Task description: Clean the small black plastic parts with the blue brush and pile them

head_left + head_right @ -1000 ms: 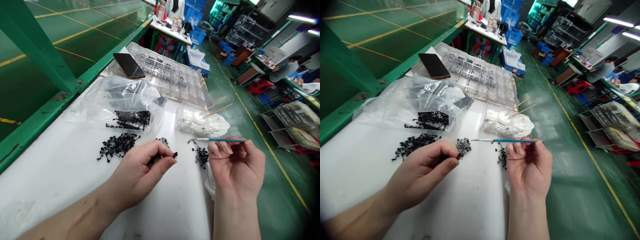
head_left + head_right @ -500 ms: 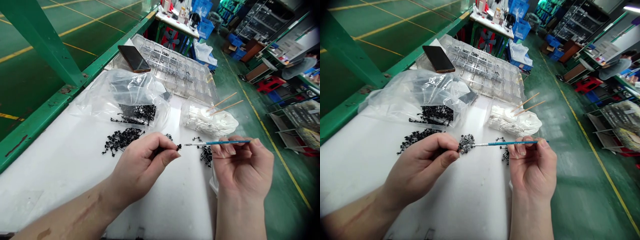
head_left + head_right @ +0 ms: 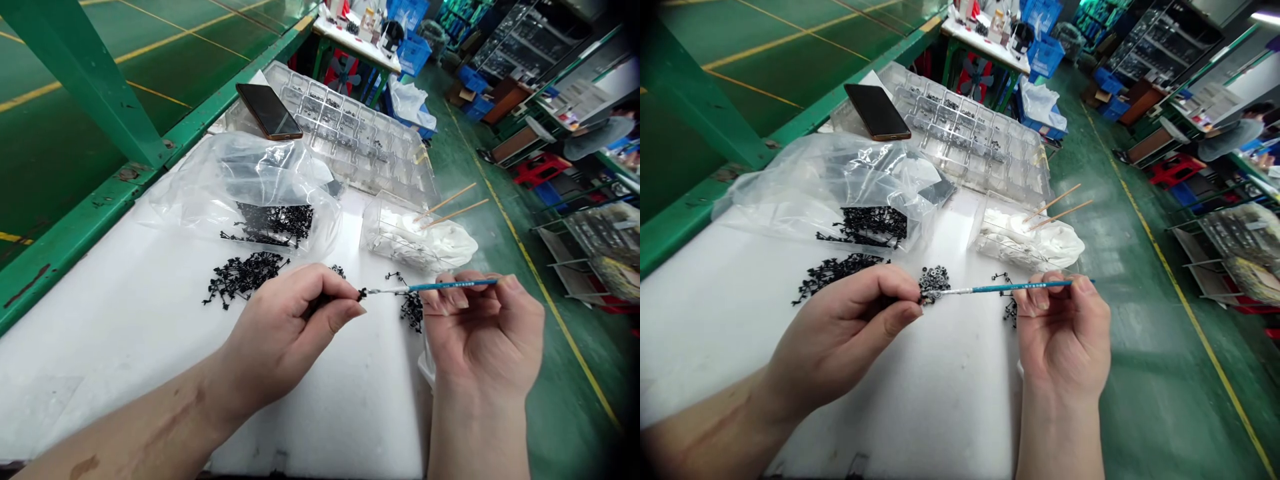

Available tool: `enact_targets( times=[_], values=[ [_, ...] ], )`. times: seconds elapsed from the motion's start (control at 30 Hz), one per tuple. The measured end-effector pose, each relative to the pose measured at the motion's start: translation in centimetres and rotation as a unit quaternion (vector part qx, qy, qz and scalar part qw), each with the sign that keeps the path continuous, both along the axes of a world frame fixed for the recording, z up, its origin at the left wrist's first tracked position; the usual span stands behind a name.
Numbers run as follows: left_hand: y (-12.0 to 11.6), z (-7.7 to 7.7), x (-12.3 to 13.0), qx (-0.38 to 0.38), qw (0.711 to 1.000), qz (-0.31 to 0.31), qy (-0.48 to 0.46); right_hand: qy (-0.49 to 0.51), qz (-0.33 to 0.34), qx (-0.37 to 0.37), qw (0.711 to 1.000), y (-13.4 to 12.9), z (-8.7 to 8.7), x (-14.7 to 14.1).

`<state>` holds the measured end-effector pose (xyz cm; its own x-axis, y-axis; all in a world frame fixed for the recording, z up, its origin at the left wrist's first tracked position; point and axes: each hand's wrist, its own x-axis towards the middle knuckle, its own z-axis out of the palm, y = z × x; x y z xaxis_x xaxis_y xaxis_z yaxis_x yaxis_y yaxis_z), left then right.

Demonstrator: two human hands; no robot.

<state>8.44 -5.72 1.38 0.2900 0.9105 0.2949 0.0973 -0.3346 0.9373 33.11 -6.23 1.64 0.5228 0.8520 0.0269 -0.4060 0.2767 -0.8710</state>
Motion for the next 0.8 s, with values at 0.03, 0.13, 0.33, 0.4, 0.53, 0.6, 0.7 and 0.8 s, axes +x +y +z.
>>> enact_targets(
  times=[0.03, 0.13, 0.33, 0.4, 0.53, 0.6, 0.7, 0.8],
  values=[
    [0.02, -0.01, -0.02, 0.0, 1.0, -0.001, 0.0, -0.002, 0.001, 0.001, 1.0, 0.04, -0.04, -0.02],
    [0.05, -0.02, -0.03, 0.001, 1.0, -0.003, 0.001, -0.007, 0.0, -0.001, 1.0, 0.13, -0.13, -0.02],
    [0.04, 0.08, 0.08, -0.008, 1.0, -0.002, 0.007, -0.004, -0.011, -0.008, 1.0, -0.08, 0.18, 0.1],
    [0.04, 0.15, 0.09, -0.012, 1.0, 0.001, 0.007, -0.002, -0.013, -0.01, 1.0, -0.17, 0.29, 0.12],
    [0.07, 0.18, 0.09, -0.013, 1.0, -0.001, 0.004, -0.001, -0.008, -0.01, 1.0, -0.15, 0.16, 0.09],
    [0.08, 0.17, 0.06, -0.014, 1.0, -0.003, 0.006, -0.005, -0.005, -0.011, 1.0, -0.09, 0.03, 0.09],
    [0.08, 0.16, 0.04, -0.015, 1.0, -0.006, 0.006, -0.009, -0.002, -0.015, 1.0, -0.02, -0.06, 0.11],
    [0.08, 0.15, 0.06, -0.01, 1.0, -0.011, 0.006, -0.009, -0.002, -0.015, 1.0, -0.01, 0.0, 0.07]
  ],
)
